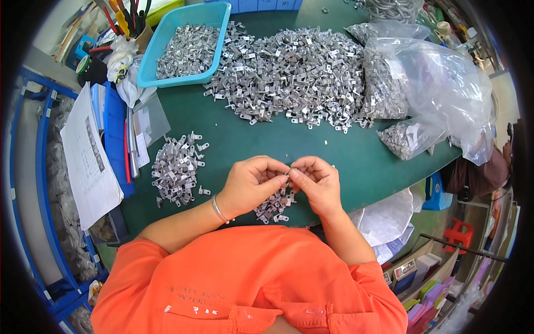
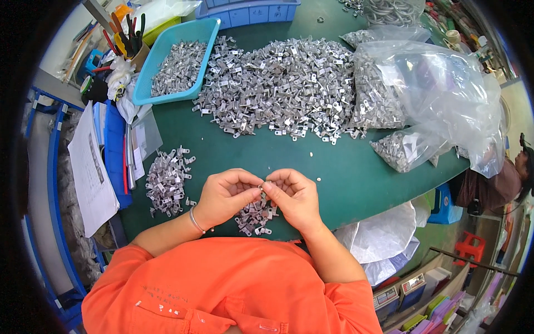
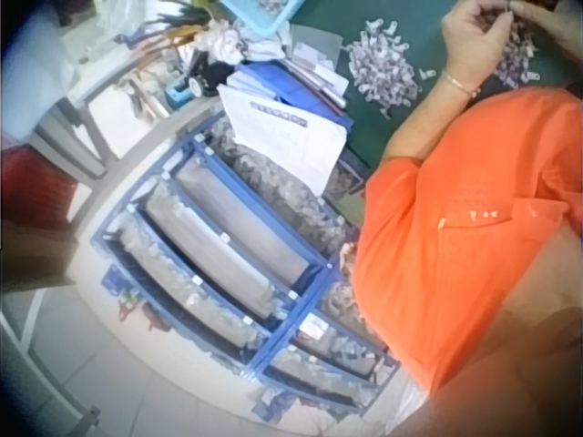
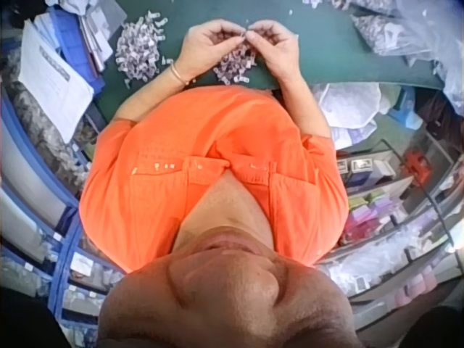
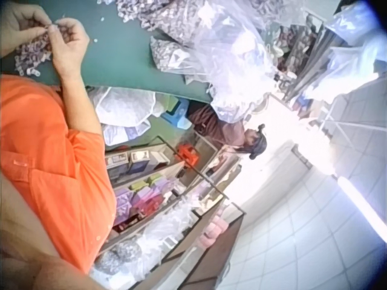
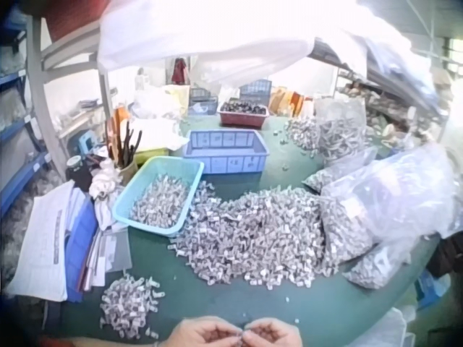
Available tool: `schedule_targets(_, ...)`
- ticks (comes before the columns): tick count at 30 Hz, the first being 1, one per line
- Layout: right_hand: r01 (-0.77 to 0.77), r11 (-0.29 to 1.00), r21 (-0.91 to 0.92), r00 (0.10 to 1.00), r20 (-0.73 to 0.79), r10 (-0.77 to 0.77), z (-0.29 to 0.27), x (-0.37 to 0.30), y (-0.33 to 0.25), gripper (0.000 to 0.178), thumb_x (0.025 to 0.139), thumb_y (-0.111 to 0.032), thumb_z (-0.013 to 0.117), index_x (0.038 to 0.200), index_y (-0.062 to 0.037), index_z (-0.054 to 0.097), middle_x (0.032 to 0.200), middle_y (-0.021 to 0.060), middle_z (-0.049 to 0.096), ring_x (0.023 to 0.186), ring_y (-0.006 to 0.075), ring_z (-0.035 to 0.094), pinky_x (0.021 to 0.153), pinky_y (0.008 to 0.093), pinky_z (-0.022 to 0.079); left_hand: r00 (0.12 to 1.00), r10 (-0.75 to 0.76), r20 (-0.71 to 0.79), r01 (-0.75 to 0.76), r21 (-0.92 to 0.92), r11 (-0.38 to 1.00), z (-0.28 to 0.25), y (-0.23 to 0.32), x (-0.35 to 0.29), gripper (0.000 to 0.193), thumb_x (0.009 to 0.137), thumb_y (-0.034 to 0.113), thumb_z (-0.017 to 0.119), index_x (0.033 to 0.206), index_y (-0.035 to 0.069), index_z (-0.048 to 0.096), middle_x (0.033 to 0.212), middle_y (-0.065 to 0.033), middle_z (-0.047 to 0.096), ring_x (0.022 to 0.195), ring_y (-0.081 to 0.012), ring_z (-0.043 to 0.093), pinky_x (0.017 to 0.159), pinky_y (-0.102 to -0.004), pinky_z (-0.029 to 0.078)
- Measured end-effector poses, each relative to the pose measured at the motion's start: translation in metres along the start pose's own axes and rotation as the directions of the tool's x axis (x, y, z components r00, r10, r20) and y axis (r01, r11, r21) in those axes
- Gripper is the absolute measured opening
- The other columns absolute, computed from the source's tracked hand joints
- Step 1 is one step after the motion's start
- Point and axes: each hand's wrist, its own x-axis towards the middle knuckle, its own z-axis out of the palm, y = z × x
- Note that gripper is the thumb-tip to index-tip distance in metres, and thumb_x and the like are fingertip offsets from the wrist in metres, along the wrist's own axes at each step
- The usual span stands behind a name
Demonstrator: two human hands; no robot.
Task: The person sits at a green workbench and repeatedly picks up small metal brackets and fasteners, joining them by hand. They place the assembled units into a pile on the table. Midway through, they pause to adjust their head-mounted camera before resuming the assembly task.
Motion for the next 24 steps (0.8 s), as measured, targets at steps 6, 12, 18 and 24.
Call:
schedule_targets(6,0.024,0.99,-0.139,1.0,-0.004,-0.025,-0.004,0.002,-0.003,0.011,0.089,-0.007,0.065,0.097,0.0008,0.064,0.086,0.0041,0.066,0.071,0.0081,0.06,0.061,0.0216,0.048,0.995,-0.097,-0.006,0.096,-0.099,0.99,-0.006,-0.005,0.003,0.013,0.086,0.0,0.066,0.097,-0.005,0.062,0.092,-0.0095,0.067,0.08,-0.0133,0.066,0.073,-0.0257,0.056)
schedule_targets(12,0.192,0.492,-0.849,0.86,-0.096,-0.501,-0.038,0.05,-0.01,0.008,0.083,-0.005,0.065,0.09,-0.0017,0.066,0.084,0.0125,0.063,0.073,0.0259,0.062,0.068,0.0327,0.05,0.935,0.053,-0.35,-0.175,-0.326,0.929,-0.048,0.039,0.046,0.008,0.088,0.002,0.061,0.096,-0.002,0.062,0.09,-0.0107,0.067,0.074,-0.0175,0.065,0.071,-0.0289,0.055)
schedule_targets(18,0.164,0.258,-0.952,0.787,-0.031,-0.616,-0.044,0.077,0.007,0.013,0.08,-0.009,0.068,0.092,-0.0038,0.065,0.085,0.0116,0.061,0.083,0.0332,0.057,0.076,0.041,0.047,0.807,0.117,-0.578,-0.468,-0.506,0.725,-0.114,0.059,0.084,0.021,0.089,0.0,0.057,0.109,-0.008,0.053,0.107,-0.0167,0.062,0.1,-0.0244,0.063,0.09,-0.0327,0.053)
schedule_targets(24,0.081,0.666,-0.741,0.895,-0.24,-0.376,-0.039,0.058,-0.001,0.01,0.082,-0.01,0.07,0.089,-0.0027,0.067,0.075,0.0052,0.063,0.066,0.0157,0.058,0.064,0.0288,0.047,0.944,-0.031,-0.328,-0.086,-0.338,0.937,-0.042,0.017,0.047,0.023,0.086,-0.001,0.06,0.109,0.0,0.059,0.1,-0.0098,0.065,0.087,-0.0179,0.064,0.076,-0.0292,0.054)
